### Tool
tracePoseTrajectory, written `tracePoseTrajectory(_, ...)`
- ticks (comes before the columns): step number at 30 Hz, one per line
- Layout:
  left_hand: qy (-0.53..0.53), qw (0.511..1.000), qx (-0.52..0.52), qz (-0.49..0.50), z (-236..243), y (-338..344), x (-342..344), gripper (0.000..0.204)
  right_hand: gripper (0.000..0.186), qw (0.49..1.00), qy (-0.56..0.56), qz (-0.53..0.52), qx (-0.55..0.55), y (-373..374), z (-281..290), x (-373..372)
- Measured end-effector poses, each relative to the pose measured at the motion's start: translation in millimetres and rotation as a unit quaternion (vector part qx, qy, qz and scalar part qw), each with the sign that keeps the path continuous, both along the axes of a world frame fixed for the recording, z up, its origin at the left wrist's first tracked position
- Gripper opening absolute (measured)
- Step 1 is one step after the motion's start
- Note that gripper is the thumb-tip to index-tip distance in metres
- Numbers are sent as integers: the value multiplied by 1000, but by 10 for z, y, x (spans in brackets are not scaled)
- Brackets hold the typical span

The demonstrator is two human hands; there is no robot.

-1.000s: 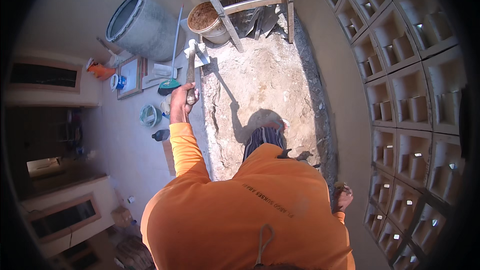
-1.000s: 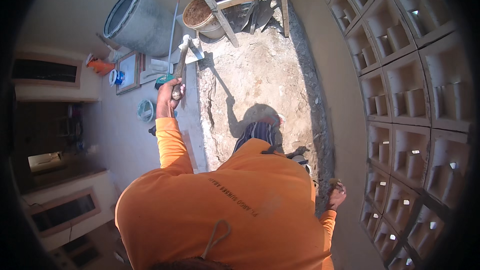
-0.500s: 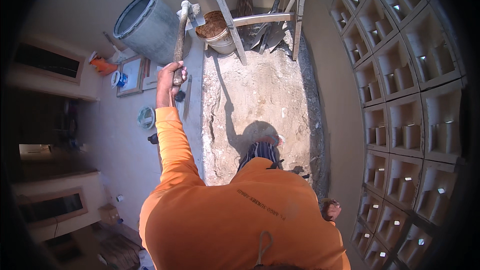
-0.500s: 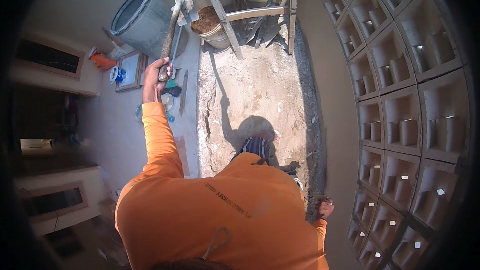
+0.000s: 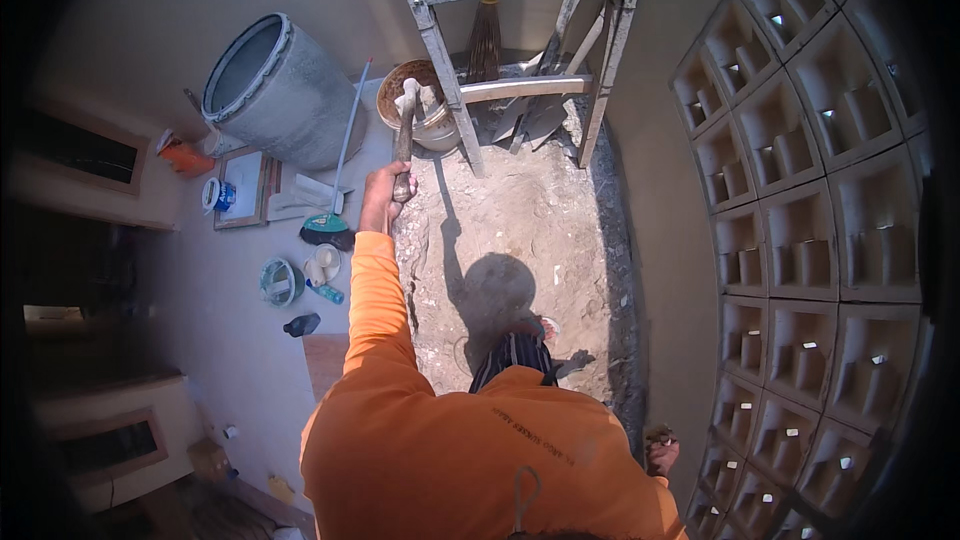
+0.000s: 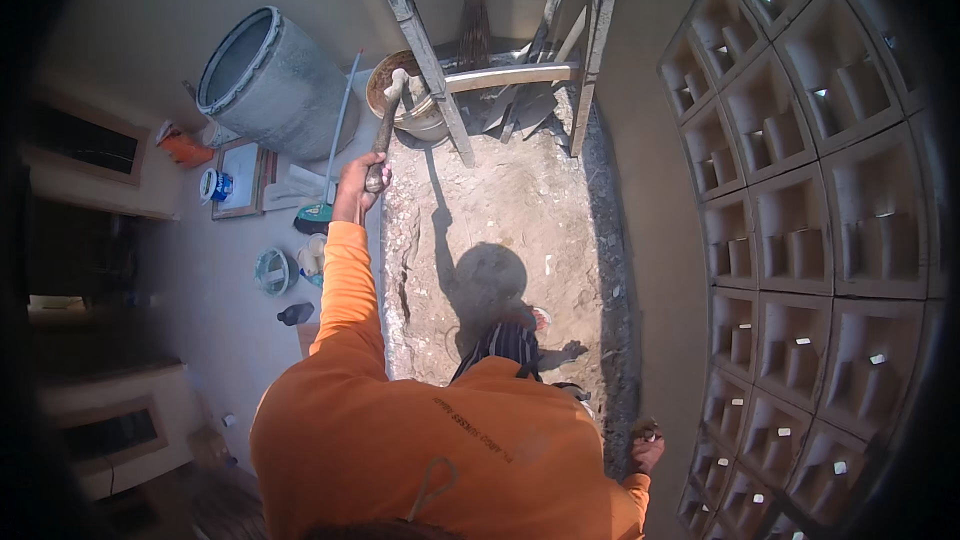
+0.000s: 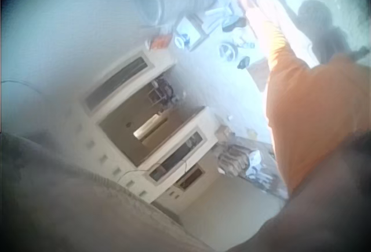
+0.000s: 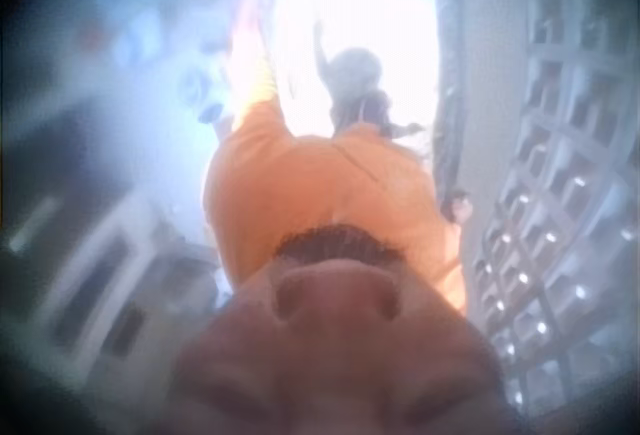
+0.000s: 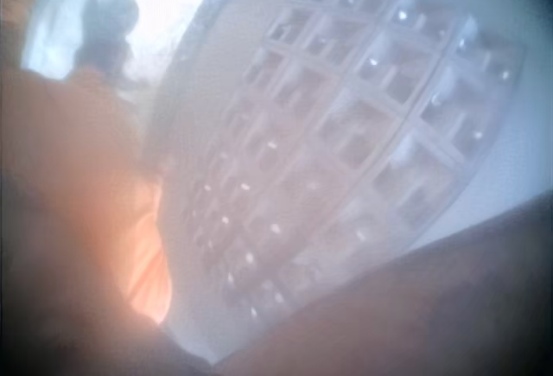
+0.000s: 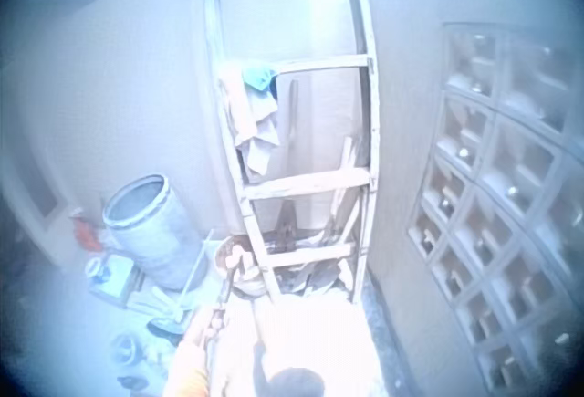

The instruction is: The person applies plaster to a ceiling grid using a brush and trowel. They repeatedly dip the brush into a bucket of plaster and spread it across the ceiling surface, then use a trowel to smooth the applied material.

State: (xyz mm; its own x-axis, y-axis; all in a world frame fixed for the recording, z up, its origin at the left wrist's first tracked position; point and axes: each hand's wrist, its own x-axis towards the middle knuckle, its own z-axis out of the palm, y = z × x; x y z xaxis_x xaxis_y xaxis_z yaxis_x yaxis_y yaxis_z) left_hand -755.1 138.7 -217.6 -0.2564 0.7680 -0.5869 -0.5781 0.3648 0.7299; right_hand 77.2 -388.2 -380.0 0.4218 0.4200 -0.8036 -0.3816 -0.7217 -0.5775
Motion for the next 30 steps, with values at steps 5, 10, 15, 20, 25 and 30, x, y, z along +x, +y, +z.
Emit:
tracePoseTrajectory(5,7,999,-25,-23,-552,437,-70,13,16,995,15,-94,14,455,535,-596)
tracePoseTrajectory(10,-15,998,-34,-53,-886,992,-337,14,17,969,-146,177,92,606,791,-758)
tracePoseTrajectory(15,16,988,-146,-45,-837,1593,-819,19,18,957,-173,217,81,570,824,-699)
tracePoseTrajectory(20,181,972,-106,106,-444,1954,-943,18,17,996,-74,-26,48,451,852,-811)
tracePoseTrajectory(25,356,918,-64,164,-302,2041,-857,29,16,952,-268,126,82,280,782,-1027)
tracePoseTrajectory(30,404,907,-115,-33,-441,2065,-1150,64,17,972,-73,-166,149,166,730,-1165)
